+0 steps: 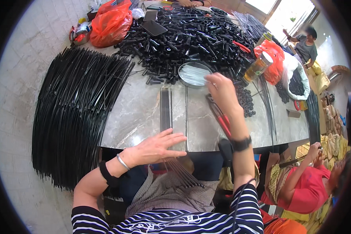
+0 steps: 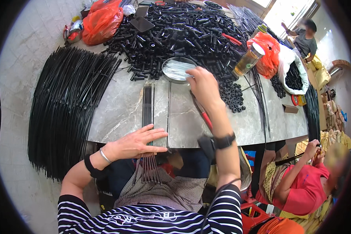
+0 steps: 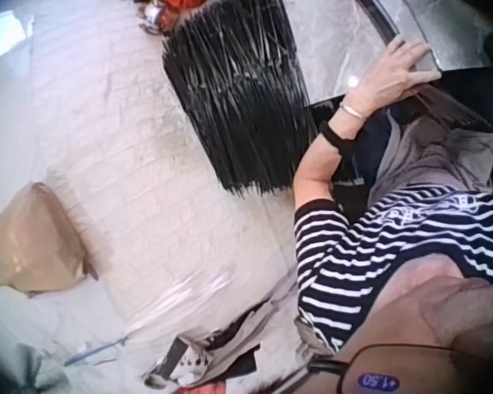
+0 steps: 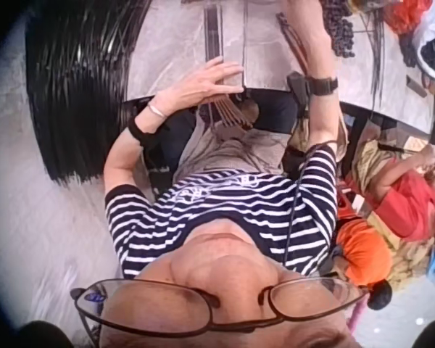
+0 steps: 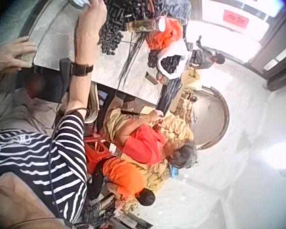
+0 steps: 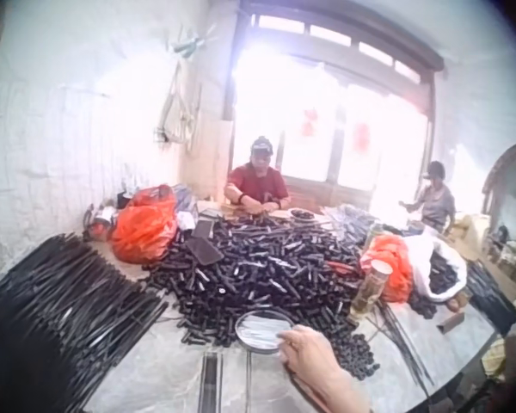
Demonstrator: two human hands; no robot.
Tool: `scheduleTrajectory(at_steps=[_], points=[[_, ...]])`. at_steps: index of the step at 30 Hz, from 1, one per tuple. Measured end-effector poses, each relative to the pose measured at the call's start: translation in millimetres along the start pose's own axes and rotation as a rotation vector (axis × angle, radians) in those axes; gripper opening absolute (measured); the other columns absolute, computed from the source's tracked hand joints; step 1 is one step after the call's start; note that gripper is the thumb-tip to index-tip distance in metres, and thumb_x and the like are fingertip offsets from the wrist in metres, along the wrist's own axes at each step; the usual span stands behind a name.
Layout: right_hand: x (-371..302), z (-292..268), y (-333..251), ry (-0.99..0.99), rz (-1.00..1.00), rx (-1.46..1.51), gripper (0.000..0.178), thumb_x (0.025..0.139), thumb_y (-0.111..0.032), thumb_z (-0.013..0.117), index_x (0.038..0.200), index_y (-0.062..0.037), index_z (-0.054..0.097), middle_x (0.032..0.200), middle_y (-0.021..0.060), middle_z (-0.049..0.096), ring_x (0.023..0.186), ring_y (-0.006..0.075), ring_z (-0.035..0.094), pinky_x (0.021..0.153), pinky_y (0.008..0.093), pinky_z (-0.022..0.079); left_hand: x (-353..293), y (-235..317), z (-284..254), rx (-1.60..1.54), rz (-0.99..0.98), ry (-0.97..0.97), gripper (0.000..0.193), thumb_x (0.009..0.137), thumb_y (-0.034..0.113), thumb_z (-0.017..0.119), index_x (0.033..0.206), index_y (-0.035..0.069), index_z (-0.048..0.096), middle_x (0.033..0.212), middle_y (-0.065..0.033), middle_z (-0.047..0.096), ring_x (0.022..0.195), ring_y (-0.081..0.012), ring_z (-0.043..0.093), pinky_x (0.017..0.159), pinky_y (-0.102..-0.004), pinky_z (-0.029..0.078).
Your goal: Assemble umbrella rib and shaft components using hand tools.
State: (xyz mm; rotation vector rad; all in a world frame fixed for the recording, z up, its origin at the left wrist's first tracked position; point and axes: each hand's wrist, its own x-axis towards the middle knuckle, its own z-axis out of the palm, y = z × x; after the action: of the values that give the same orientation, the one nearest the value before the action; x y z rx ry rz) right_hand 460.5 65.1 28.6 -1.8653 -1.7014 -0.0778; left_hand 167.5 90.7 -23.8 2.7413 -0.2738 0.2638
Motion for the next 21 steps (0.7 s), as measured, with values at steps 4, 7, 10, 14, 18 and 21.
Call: scheduleTrajectory(at_steps=[4,7,10,14,18,21], points=[[42,50,18,-0.143,0.063,-0.148,0.012,0.08,-0.01,0.062,0.087,-0.006,0.07,0.094,0.0127,0.063,0.091,0.0324,0.061,0.08,0.0415,0.049,3,-3,-1,-0.012,0.007,-0.02,0.049,0.085,0.024,0.061,0.133,0.027,0.051,0.146,-0.0129,0.037,0.133,-0.028,0.039,0.112,-0.0481,0.03],[45,60,22,-0.058,-0.01,-0.22,0.01,0.078,-0.012,0.063,0.083,-0.0064,0.071,0.09,0.0128,0.063,0.09,0.0323,0.062,0.079,0.0411,0.05,1,-3,-1,-0.032,-0.003,-0.023,0.051,0.084,0.022,0.06,0.133,0.027,0.049,0.146,-0.013,0.036,0.134,-0.0273,0.037,0.113,-0.0482,0.028],[48,61,17,-0.08,0.067,-0.17,0.011,0.077,-0.012,0.063,0.083,-0.007,0.071,0.089,0.0116,0.063,0.091,0.0315,0.062,0.079,0.0409,0.05,-2,-3,1,-0.024,-0.01,-0.025,0.051,0.084,0.02,0.06,0.134,0.027,0.049,0.147,-0.0129,0.035,0.135,-0.0268,0.037,0.113,-0.0478,0.028],[50,61,23,-0.093,0.153,-0.06,0.011,0.076,-0.012,0.063,0.082,-0.008,0.071,0.09,0.0106,0.063,0.091,0.0309,0.062,0.08,0.0411,0.05,-2,-3,-1,-0.021,-0.01,-0.023,0.054,0.082,0.016,0.06,0.134,0.027,0.049,0.147,-0.0128,0.035,0.135,-0.0264,0.036,0.113,-0.0472,0.027],[47,60,25,-0.053,0.166,-0.053,0.012,0.075,-0.012,0.064,0.084,-0.0097,0.072,0.091,0.0096,0.065,0.089,0.03,0.063,0.079,0.0403,0.05,-1,-2,0,-0.044,-0.007,-0.005,0.056,0.08,0.014,0.061,0.134,0.027,0.049,0.147,-0.0125,0.035,0.135,-0.026,0.036,0.114,-0.0472,0.027],[47,56,21,-0.02,0.195,0.006,0.014,0.075,-0.014,0.066,0.086,-0.0102,0.073,0.09,0.0091,0.067,0.087,0.0286,0.064,0.078,0.0387,0.05,0,-1,-3,0.001,0.025,0.007,0.045,0.082,0.017,0.06,0.126,0.02,0.056,0.142,-0.0155,0.04,0.133,-0.0271,0.039,0.112,-0.0454,0.029]])
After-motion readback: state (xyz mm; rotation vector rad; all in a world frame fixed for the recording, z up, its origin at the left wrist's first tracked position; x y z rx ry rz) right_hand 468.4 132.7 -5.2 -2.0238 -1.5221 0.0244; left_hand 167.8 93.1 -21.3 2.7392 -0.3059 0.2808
